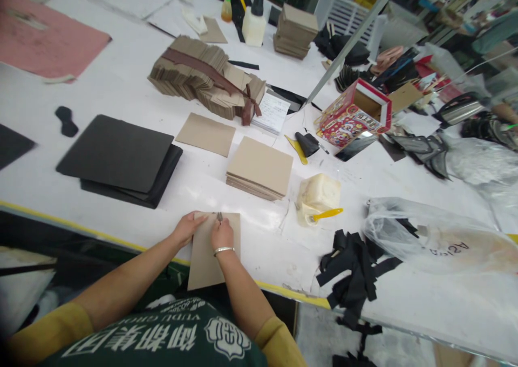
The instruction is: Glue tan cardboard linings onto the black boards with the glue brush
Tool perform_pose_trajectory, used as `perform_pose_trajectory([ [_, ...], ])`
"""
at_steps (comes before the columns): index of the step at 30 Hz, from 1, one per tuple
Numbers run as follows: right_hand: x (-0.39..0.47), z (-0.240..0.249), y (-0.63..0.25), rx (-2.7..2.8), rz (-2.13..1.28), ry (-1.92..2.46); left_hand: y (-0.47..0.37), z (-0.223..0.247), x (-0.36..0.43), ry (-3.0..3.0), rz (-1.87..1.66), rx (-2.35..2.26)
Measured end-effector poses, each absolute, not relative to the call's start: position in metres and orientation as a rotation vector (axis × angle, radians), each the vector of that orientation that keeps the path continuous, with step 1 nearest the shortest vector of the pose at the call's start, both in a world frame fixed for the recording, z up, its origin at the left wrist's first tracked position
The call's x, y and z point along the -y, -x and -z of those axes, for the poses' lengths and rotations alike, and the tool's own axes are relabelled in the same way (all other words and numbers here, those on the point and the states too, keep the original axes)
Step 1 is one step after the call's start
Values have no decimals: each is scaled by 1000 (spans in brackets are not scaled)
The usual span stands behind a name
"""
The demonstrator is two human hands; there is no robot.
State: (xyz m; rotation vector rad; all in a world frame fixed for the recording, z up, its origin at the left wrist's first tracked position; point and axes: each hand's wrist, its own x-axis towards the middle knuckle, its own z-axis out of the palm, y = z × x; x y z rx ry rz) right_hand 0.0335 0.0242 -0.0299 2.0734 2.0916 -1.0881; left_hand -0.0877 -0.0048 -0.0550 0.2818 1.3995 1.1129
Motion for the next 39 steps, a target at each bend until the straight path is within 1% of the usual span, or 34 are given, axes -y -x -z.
perform_pose_trajectory([
  [4, -27, 25, -27, -2121, 1070, -1983, 87, 53, 4, -272, -1123, -1407],
  [11, -23, 19, -18, -2106, 977, -1978, 85, 63, 4, -358, -1135, -1501],
  [20, -14, 28, -13, -2196, 829, -1898, 83, 70, 3, -458, -1130, -1640],
  [24, -11, 33, -14, -2194, 817, -1910, 84, 64, 2, -481, -1120, -1663],
  [30, -4, 41, -9, -2351, 849, -1797, 84, 62, 0, -463, -1132, -1642],
  [32, -4, 39, -13, -2349, 932, -1903, 84, 62, 1, -443, -1128, -1604],
  [35, -13, 30, -31, -2271, 1055, -2235, 86, 59, 3, -419, -1110, -1533],
  [39, -43, 13, -73, -2174, 1129, -2559, 92, 51, 6, -309, -1116, -1301],
])
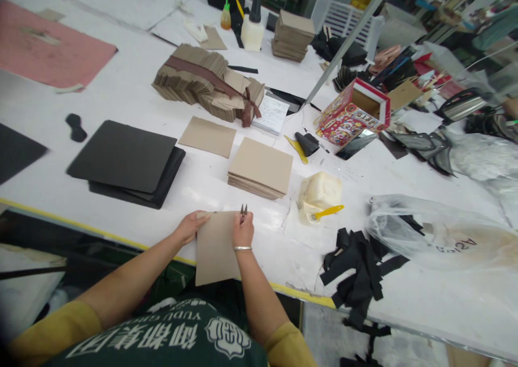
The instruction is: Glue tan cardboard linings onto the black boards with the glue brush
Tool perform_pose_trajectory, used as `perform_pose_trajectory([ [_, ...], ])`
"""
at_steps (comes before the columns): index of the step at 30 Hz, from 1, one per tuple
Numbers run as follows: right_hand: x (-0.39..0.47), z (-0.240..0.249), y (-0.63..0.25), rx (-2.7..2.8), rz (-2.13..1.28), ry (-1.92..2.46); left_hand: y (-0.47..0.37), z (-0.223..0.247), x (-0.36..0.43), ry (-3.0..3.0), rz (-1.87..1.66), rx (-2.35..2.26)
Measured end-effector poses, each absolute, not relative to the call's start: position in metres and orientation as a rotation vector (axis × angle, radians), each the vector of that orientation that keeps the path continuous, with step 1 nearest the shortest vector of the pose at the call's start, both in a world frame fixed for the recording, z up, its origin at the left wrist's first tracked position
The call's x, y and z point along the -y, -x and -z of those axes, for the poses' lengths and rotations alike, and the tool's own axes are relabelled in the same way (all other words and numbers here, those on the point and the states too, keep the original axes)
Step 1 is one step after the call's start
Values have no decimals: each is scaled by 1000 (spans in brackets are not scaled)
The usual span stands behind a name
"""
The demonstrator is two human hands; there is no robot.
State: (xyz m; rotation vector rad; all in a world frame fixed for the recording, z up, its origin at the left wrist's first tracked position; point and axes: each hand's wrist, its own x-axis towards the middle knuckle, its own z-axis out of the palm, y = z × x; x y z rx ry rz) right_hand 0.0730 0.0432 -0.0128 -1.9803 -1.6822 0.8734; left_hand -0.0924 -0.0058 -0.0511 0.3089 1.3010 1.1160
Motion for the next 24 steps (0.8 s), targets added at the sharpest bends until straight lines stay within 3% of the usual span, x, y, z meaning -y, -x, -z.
perform_pose_trajectory([
  [6, -80, 6, -133, 1950, -729, 2027, 105, 36, 9, -145, -1062, -1054],
  [9, -77, 3, -133, 2063, -622, 1821, 106, 24, 10, -142, -1046, -989],
  [15, -64, -26, -94, 1812, -1692, 1177, 98, -15, 7, -191, -1057, -935],
  [20, -64, -54, -85, 1444, -1879, 1216, 90, -51, 5, -268, -1058, -894],
  [24, -64, -70, -86, 1500, -1865, 1146, 84, -71, 4, -307, -1061, -874],
])
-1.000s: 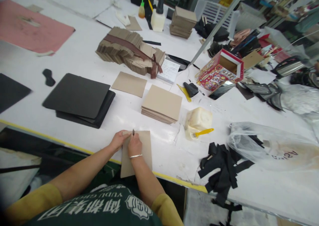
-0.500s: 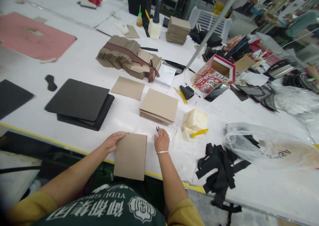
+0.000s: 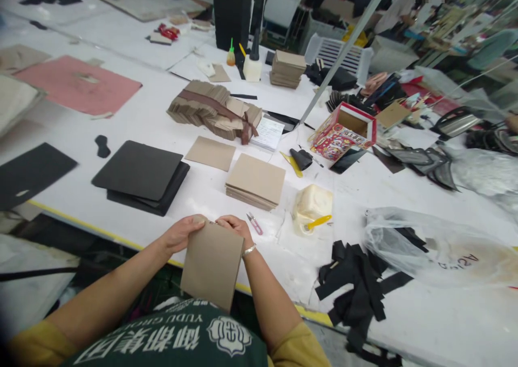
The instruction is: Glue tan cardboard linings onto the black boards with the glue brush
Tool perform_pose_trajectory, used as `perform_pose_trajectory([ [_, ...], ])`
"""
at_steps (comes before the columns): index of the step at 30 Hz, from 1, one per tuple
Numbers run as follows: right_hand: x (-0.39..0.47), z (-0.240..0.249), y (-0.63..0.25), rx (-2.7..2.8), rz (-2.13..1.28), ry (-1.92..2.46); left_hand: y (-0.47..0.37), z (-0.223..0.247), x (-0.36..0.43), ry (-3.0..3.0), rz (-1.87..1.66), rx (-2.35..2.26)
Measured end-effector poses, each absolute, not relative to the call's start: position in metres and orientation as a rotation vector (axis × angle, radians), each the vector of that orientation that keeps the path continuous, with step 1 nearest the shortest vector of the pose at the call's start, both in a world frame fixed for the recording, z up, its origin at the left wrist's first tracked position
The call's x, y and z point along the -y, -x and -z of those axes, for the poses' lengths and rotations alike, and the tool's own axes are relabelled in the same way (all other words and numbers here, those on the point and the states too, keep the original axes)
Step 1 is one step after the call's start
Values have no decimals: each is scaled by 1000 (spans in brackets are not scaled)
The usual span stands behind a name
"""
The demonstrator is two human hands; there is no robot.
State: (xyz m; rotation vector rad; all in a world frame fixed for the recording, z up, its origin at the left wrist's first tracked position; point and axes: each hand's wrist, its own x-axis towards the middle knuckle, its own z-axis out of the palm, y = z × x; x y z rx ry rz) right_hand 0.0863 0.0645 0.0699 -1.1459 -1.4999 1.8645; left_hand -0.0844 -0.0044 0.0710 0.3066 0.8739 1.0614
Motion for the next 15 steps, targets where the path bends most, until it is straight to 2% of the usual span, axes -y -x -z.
perform_pose_trajectory([
  [8, -66, -104, -94, 1844, -1814, 1070, 77, -93, 4, -416, -1044, -906],
  [13, -71, -135, -100, 2219, -1271, 851, 77, -107, 1, -475, -1001, -884],
  [15, -71, -139, -101, 2257, -1164, 810, 76, -112, -1, -485, -983, -878],
])
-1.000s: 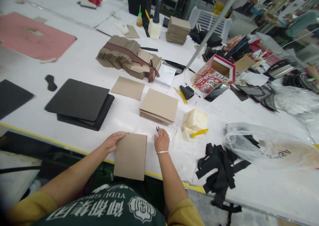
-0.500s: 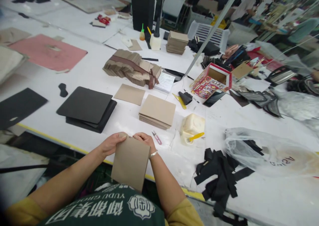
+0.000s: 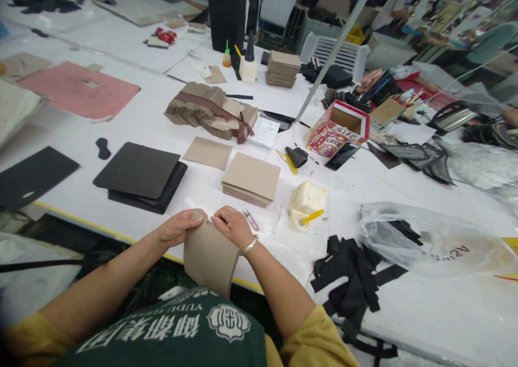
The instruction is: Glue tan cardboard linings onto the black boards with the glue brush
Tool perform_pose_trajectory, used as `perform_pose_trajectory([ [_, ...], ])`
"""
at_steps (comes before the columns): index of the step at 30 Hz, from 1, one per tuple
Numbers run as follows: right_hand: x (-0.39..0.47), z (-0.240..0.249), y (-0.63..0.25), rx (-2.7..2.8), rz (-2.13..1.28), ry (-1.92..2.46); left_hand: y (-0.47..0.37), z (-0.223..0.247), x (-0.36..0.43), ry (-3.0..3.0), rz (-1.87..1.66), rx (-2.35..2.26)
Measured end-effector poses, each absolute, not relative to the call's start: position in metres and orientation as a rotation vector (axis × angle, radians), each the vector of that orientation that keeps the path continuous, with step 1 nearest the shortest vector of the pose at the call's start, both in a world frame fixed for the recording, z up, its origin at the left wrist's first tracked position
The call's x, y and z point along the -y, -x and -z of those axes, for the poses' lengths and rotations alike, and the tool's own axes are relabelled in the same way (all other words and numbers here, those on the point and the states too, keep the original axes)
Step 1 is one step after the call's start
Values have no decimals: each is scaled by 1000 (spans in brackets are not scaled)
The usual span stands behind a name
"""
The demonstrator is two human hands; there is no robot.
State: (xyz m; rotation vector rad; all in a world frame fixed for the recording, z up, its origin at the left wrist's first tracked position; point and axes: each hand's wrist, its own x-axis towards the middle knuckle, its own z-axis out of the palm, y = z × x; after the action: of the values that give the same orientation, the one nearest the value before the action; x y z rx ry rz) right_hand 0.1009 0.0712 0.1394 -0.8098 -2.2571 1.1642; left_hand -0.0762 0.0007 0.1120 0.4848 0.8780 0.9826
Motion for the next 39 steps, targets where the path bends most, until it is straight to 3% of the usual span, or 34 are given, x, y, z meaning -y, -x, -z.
perform_pose_trajectory([
  [9, -62, -137, -95, 2166, -1280, 902, 82, -114, -3, -488, -918, -835],
  [17, -81, -170, -91, 2431, -874, 627, 101, -134, -25, -547, -780, -751],
  [24, -76, -137, -79, 2076, -1187, 981, 108, -149, -34, -588, -781, -888],
  [33, -92, -151, -79, 2470, -679, 761, 112, -142, -36, -510, -726, -819],
  [36, -91, -138, -78, 2404, -747, 821, 111, -137, -36, -508, -723, -841],
  [39, -85, -129, -73, 2169, -1109, 982, 112, -138, -35, -532, -745, -886],
])
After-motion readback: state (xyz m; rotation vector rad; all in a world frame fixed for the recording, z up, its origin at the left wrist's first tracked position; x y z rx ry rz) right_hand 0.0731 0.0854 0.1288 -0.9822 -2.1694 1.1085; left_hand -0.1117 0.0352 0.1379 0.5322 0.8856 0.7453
